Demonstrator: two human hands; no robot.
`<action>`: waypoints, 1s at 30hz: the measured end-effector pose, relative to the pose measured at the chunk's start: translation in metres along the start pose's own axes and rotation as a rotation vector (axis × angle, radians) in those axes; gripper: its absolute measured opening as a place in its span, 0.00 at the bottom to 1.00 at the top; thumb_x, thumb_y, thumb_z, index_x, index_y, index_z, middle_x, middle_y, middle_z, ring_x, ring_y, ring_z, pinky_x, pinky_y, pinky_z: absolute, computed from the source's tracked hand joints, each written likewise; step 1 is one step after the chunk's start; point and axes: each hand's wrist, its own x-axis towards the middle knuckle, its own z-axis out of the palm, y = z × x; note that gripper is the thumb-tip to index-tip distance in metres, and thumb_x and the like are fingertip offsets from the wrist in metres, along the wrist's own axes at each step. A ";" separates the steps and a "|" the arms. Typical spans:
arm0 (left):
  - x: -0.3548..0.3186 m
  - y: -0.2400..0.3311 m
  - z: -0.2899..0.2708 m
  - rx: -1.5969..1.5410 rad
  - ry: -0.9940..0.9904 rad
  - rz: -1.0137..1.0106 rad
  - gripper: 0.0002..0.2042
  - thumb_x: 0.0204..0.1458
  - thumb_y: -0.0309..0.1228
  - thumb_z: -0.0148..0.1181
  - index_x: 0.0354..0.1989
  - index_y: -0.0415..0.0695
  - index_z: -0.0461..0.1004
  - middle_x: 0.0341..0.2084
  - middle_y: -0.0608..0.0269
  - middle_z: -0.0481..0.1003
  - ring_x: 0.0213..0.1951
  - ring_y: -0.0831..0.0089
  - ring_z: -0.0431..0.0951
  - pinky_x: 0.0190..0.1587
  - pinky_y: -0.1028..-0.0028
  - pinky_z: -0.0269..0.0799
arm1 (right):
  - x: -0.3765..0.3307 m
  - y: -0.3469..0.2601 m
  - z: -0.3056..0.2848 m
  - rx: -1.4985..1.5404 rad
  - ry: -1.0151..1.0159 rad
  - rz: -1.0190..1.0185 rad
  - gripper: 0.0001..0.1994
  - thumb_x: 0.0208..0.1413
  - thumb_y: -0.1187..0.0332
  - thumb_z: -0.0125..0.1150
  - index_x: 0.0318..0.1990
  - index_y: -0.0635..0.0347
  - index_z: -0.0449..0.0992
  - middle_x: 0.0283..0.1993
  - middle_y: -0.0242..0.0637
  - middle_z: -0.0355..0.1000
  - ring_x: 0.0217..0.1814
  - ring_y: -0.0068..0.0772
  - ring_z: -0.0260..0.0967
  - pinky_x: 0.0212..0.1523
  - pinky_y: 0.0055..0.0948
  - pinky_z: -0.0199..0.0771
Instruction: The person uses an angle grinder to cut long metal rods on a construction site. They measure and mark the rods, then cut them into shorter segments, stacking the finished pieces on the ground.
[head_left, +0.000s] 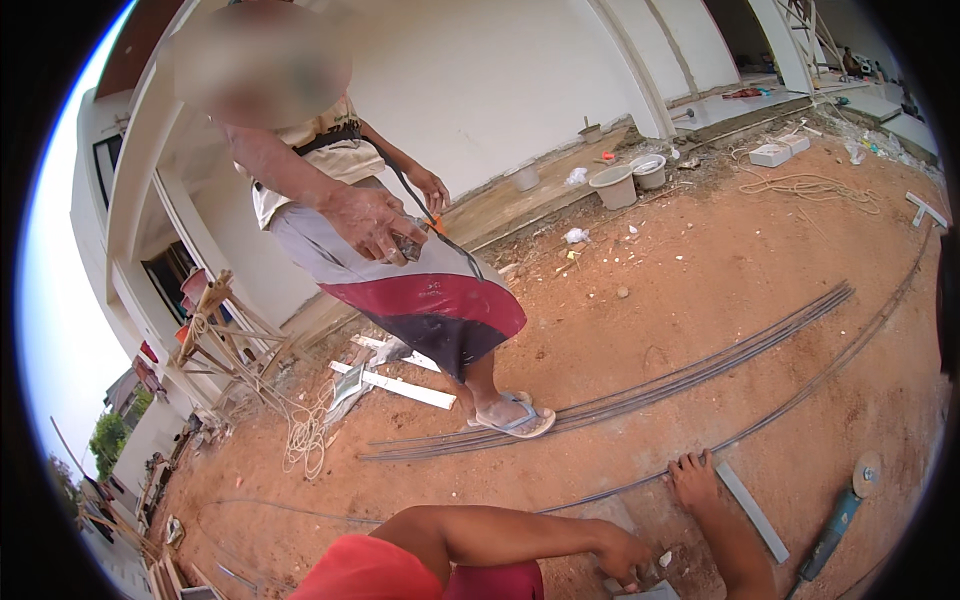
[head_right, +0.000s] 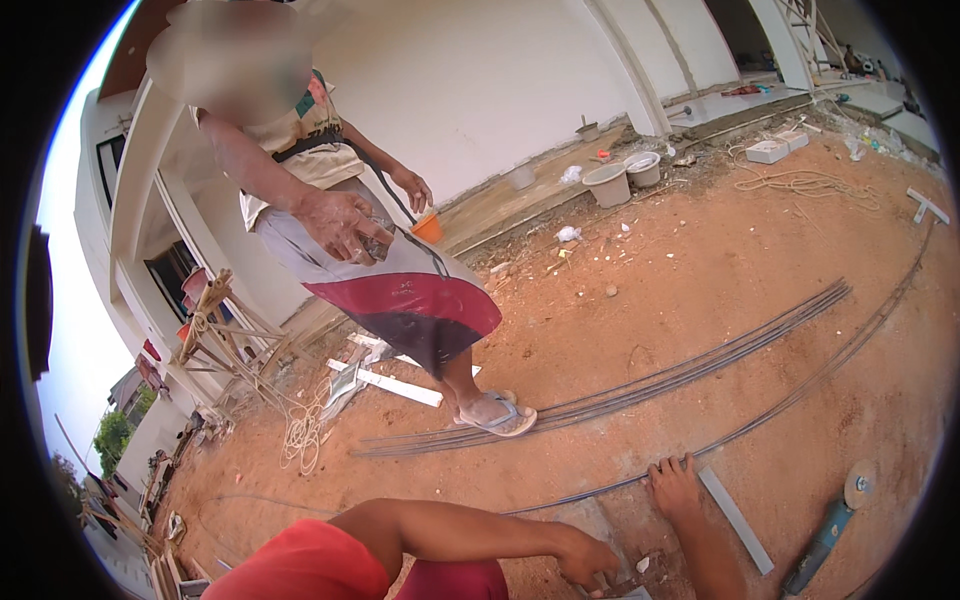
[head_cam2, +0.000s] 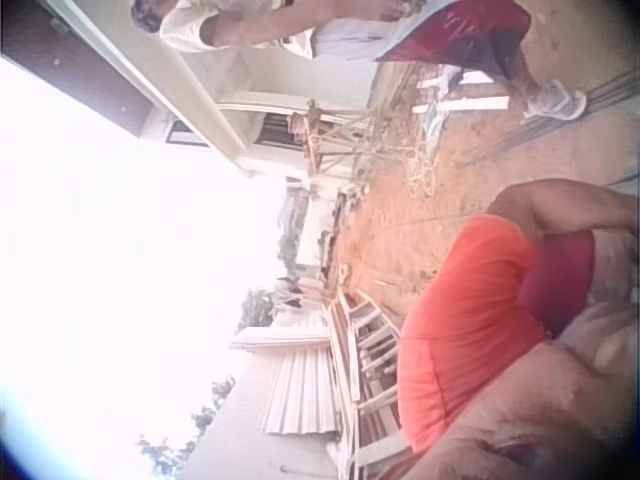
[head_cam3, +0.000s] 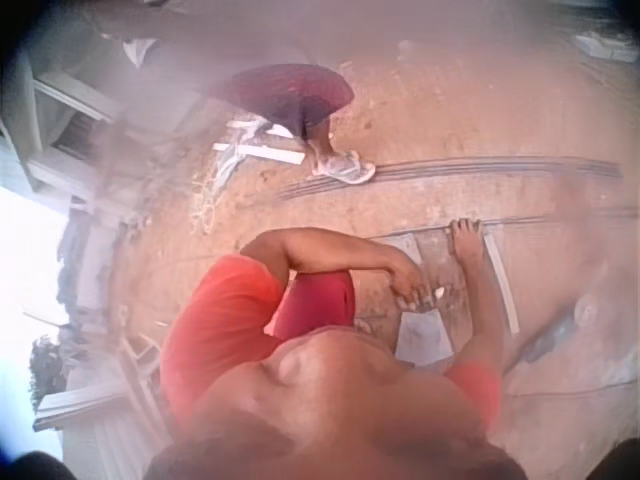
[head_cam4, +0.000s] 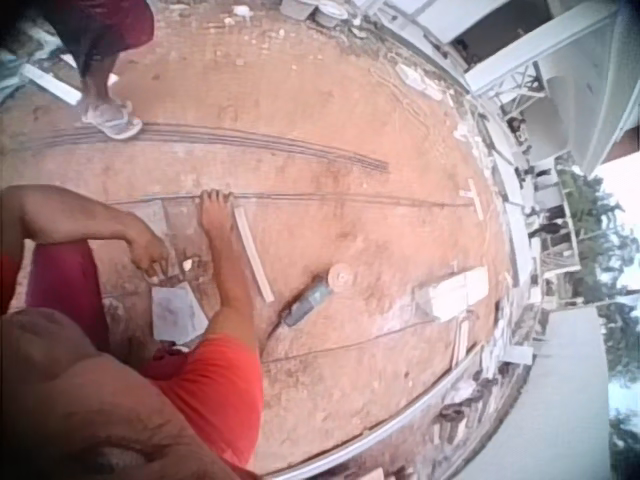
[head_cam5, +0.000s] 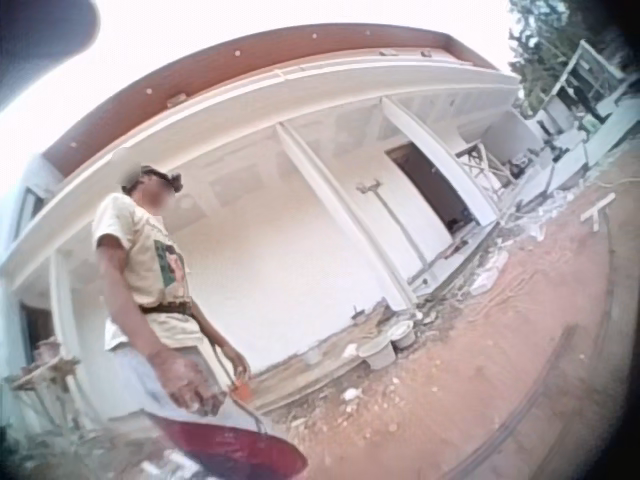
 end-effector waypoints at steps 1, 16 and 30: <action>0.005 -0.001 -0.004 -0.008 -0.029 -0.034 0.24 0.59 0.41 0.61 0.54 0.30 0.75 0.39 0.41 0.79 0.40 0.53 0.80 0.43 0.59 0.75 | 0.005 0.002 -0.005 0.014 -0.013 0.012 0.18 0.66 0.53 0.53 0.51 0.55 0.78 0.53 0.42 0.75 0.64 0.42 0.66 0.73 0.60 0.46; -0.032 0.133 -0.004 0.080 0.301 -0.141 0.21 0.42 0.16 0.62 0.49 0.38 0.76 0.45 0.42 0.75 0.51 0.47 0.77 0.48 0.54 0.75 | 0.045 -0.087 -0.209 0.717 -0.193 0.401 0.18 0.66 0.57 0.55 0.40 0.68 0.77 0.37 0.56 0.77 0.40 0.59 0.78 0.43 0.54 0.76; -0.366 0.320 -0.020 -0.575 0.733 -0.605 0.10 0.56 0.20 0.54 0.42 0.37 0.82 0.31 0.49 0.81 0.34 0.60 0.82 0.40 0.64 0.76 | -0.572 -0.404 -0.684 0.270 -1.229 1.831 0.17 0.61 0.54 0.60 0.44 0.59 0.84 0.49 0.47 0.80 0.55 0.49 0.78 0.51 0.48 0.82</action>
